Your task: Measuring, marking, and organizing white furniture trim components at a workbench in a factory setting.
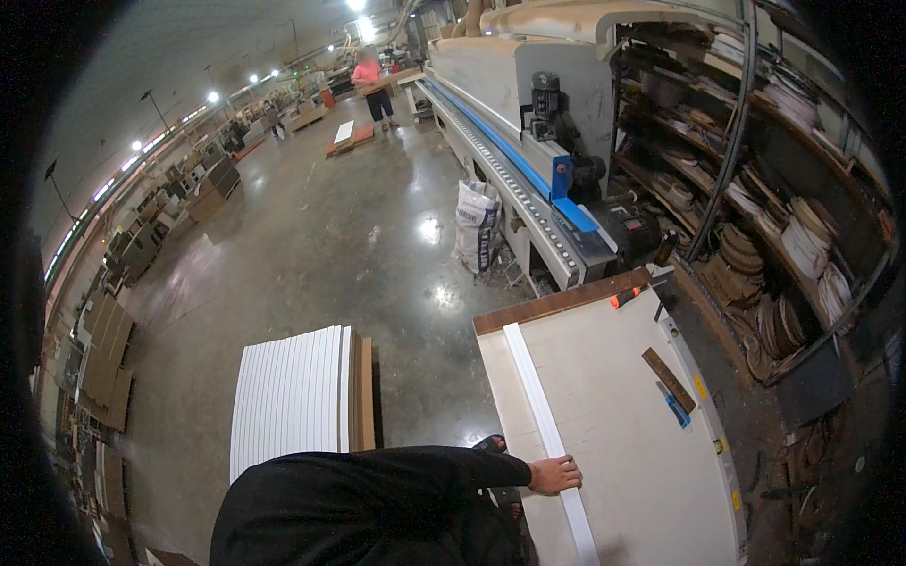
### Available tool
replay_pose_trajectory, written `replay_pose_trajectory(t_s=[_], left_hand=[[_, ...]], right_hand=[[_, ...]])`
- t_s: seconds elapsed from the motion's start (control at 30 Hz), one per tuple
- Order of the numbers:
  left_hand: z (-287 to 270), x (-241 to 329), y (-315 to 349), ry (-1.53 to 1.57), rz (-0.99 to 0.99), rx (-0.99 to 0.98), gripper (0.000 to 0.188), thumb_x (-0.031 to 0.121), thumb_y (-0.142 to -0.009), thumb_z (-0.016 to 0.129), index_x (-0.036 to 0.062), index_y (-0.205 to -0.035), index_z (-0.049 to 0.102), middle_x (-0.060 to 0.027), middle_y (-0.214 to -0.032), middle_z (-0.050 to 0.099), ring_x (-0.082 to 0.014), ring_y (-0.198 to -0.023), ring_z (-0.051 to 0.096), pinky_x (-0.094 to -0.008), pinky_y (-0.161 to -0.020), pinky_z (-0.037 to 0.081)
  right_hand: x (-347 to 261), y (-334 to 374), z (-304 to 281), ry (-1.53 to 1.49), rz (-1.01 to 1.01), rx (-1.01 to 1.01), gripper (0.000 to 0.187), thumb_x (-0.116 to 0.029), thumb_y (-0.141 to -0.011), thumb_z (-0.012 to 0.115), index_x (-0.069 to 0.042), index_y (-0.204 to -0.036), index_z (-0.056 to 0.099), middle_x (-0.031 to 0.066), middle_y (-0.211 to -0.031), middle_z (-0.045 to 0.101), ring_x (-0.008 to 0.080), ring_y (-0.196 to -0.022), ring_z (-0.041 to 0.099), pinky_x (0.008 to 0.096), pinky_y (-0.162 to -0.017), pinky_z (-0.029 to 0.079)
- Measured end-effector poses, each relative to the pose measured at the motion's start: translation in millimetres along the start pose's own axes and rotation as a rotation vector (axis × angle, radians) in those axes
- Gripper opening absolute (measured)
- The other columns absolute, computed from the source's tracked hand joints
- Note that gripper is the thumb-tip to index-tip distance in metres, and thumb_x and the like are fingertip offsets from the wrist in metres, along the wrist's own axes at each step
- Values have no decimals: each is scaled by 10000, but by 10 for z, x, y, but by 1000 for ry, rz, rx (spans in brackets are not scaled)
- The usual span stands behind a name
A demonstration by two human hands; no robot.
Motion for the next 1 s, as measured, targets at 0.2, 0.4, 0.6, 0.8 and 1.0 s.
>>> replay_pose_trajectory(t_s=[0.2, 0.4, 0.6, 0.8, 1.0], left_hand=[[66, -39, 12, -12, -1, 12, 446, 290, -810, 712, 104, -1172, 532, -81, -1150, 559, -271, -1145, 558, -490, -1085, 388], [18, -14, -14, 2, 17, 0, 488, 331, -805, 744, 102, -1181, 532, -88, -1161, 563, -275, -1163, 554, -493, -1088, 388], [4, -21, 3, 35, 9, 33, 474, 316, -808, 737, 106, -1180, 532, -83, -1154, 562, -272, -1158, 552, -491, -1087, 389], [-2, -31, 15, 18, -10, -9, 442, 250, -833, 711, 122, -1215, 530, -69, -1169, 563, -266, -1174, 551, -490, -1109, 384], [-3, -29, 14, 31, -12, -6, 427, 247, -846, 701, 118, -1216, 532, -73, -1179, 567, -267, -1184, 550, -492, -1109, 385]], right_hand=[[-4, -38, 12, 22, -20, -53, 629, -397, -1010, 706, -86, -1525, 520, 239, -1496, 552, 414, -1297, 556, 623, -1040, 500], [51, -45, -46, 39, -28, -87, 643, -382, -1007, 714, -84, -1536, 503, 236, -1483, 561, 418, -1284, 566, 637, -1018, 509], [-47, -86, 14, 55, -62, -140, 658, -367, -1003, 722, -82, -1547, 487, 233, -1470, 570, 421, -1272, 576, 651, -995, 517], [-69, -12, -63, -23, 97, -187, 609, -380, -1041, 649, -99, -1555, 482, 217, -1500, 542, 431, -1284, 559, 652, -1001, 513], [-84, 53, -188, 18, 135, -190, 637, -417, -1054, 587, -114, -1592, 431, 194, -1572, 477, 414, -1363, 503, 618, -1088, 449]])
Point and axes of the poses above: each hand's wrist, its own y-axis away from the middle knuckle, its own z-axis out of the palm, x = y × z, the point moved 7 cm from there along -y, towards the middle knuckle
